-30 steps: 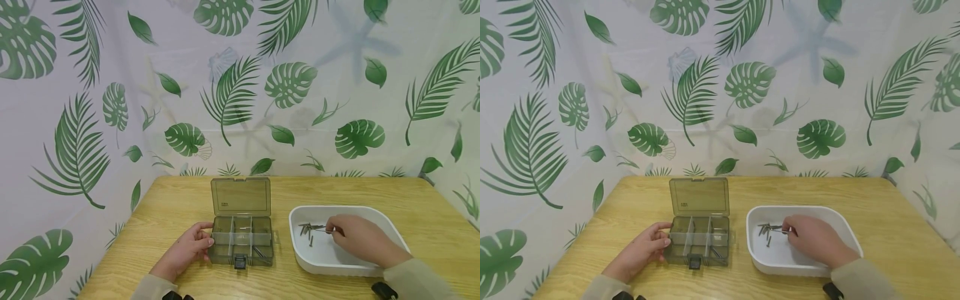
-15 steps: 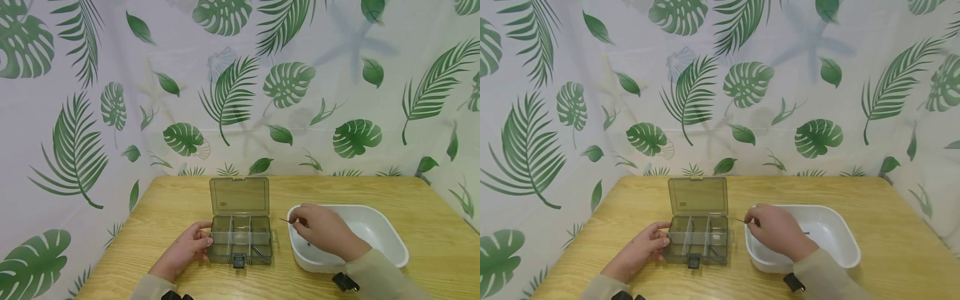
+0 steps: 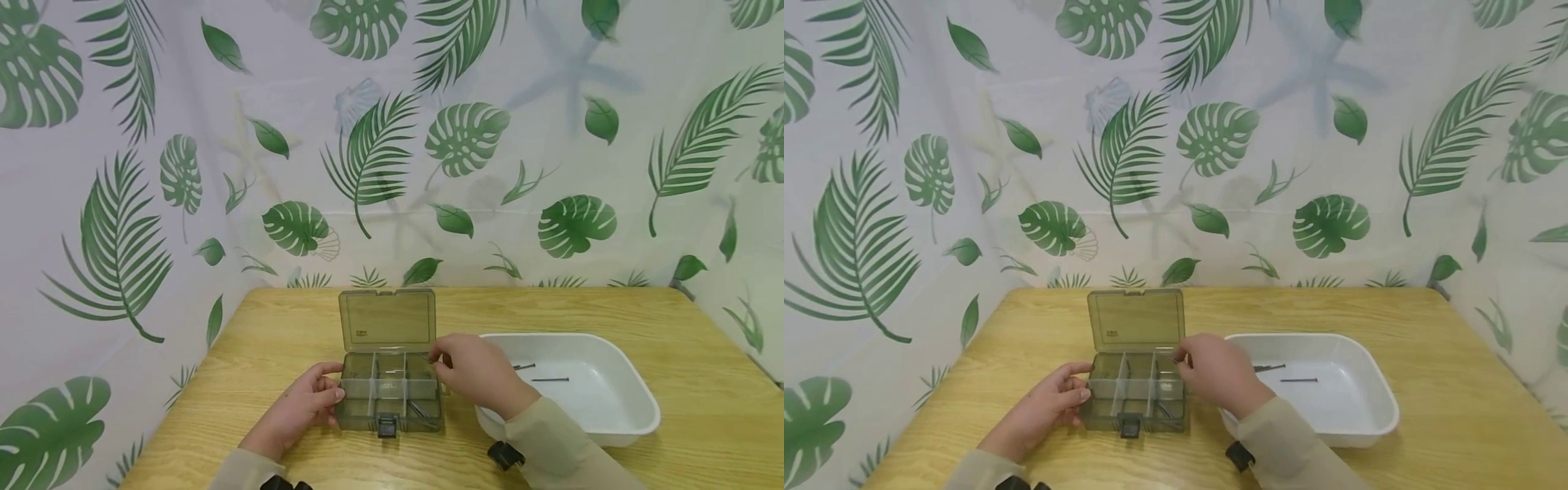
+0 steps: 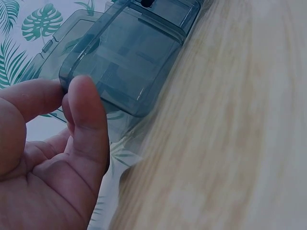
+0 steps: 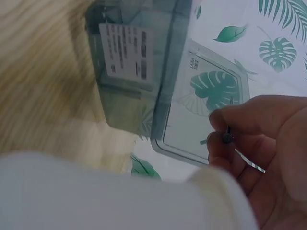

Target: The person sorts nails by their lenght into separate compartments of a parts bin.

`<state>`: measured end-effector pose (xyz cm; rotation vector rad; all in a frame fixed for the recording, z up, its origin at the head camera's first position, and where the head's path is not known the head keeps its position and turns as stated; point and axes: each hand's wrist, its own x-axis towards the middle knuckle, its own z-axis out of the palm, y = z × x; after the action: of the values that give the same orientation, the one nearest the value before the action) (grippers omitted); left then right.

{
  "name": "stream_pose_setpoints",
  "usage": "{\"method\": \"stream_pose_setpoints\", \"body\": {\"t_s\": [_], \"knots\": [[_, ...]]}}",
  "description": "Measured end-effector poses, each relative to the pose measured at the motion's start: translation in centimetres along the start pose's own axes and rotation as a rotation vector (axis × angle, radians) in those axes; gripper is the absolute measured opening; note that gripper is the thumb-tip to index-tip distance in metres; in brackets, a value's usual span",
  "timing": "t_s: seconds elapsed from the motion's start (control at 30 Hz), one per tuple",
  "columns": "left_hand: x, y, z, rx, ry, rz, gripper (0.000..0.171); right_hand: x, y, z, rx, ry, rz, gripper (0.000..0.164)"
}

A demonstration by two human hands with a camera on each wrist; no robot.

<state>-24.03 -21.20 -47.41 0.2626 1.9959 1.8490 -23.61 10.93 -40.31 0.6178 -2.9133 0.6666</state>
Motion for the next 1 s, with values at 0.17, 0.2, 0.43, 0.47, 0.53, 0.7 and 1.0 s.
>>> {"method": "stream_pose_setpoints", "body": {"t_s": [0.17, 0.2, 0.43, 0.47, 0.53, 0.7, 1.0], "knots": [[-0.1, 0.0, 0.0, 0.0, 0.003, 0.007, 0.06, 0.7, -0.5, 0.9, 0.004, -0.011, 0.052, 0.011], [-0.1, 0.0, 0.0, -0.002, 0.003, 0.006, 0.06, 0.8, -0.6, 1.0, 0.008, -0.016, 0.062, 0.012], [-0.1, 0.2, 0.2, -0.011, 0.0, 0.006, 0.06, 1.0, -0.8, 0.8, 0.031, -0.037, 0.094, 0.021], [0.0, 0.2, 0.2, -0.012, 0.0, 0.007, 0.06, 0.9, -0.8, 0.7, 0.035, -0.036, 0.092, 0.021], [0.0, 0.2, 0.1, -0.01, 0.001, 0.007, 0.061, 0.9, -0.7, 0.5, 0.039, -0.035, 0.083, 0.021], [0.1, 0.1, 0.0, -0.007, 0.006, 0.008, 0.061, 0.7, -0.3, 0.2, 0.019, -0.016, 0.053, 0.021], [0.0, -0.1, -0.1, -0.006, -0.004, 0.006, 0.059, -0.2, 1.0, -0.6, 0.017, 0.005, 0.001, 0.023]]}}
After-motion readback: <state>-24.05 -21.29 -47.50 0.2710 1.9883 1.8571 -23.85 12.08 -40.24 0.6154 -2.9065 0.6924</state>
